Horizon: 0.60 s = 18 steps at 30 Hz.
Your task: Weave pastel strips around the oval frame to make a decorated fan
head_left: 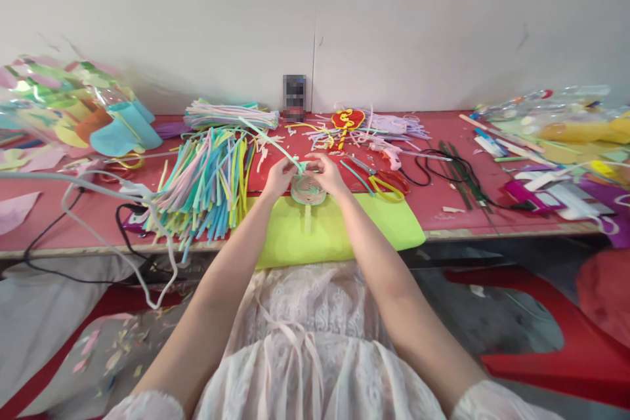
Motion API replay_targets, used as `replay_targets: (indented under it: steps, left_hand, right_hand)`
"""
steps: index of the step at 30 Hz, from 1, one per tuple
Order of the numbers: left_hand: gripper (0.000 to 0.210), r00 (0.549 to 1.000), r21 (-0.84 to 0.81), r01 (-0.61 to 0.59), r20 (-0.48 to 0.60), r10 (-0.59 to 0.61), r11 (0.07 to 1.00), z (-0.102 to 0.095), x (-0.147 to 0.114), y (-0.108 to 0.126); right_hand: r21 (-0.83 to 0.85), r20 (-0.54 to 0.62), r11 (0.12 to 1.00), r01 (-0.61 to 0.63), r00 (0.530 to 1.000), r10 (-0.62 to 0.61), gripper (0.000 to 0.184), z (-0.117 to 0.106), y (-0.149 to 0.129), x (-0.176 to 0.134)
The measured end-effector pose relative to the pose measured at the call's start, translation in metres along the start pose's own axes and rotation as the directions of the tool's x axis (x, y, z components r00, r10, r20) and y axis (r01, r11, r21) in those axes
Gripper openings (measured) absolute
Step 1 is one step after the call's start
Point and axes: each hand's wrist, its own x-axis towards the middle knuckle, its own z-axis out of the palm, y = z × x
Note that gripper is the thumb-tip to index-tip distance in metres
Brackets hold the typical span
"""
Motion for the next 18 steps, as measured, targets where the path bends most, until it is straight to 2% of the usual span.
replay_targets:
  steps: [5, 10, 14, 18]
  left_hand:
    - [0.016, 0.998, -0.005, 0.027, -0.057, -0.027, 1.000, 0.0002, 0.0001, -0.0002]
    - [0.018, 0.999, 0.028, -0.003, -0.051, 0.005, 1.000, -0.0005, -0.0010, -0.0002]
    - [0.020, 1.000, 0.022, 0.001, 0.010, -0.002, 1.000, 0.0004, -0.0010, 0.0003]
    - [0.023, 0.998, -0.010, 0.010, 0.057, -0.009, 1.000, -0.0001, 0.0002, 0.0007]
  right_hand:
    - [-0.056, -0.018, 0.998, -0.026, 1.000, 0.025, 0.029, -0.0011, 0.0006, -0.0015]
    - [-0.105, 0.003, 0.994, -0.025, 1.000, 0.025, 0.033, -0.0012, 0.0011, -0.0035]
    - [-0.152, -0.024, 0.988, -0.014, 1.000, 0.011, 0.031, -0.0025, 0.0029, -0.0030]
    - [-0.174, 0.027, 0.984, 0.040, 0.999, -0.035, 0.028, -0.0030, 0.0020, -0.0020]
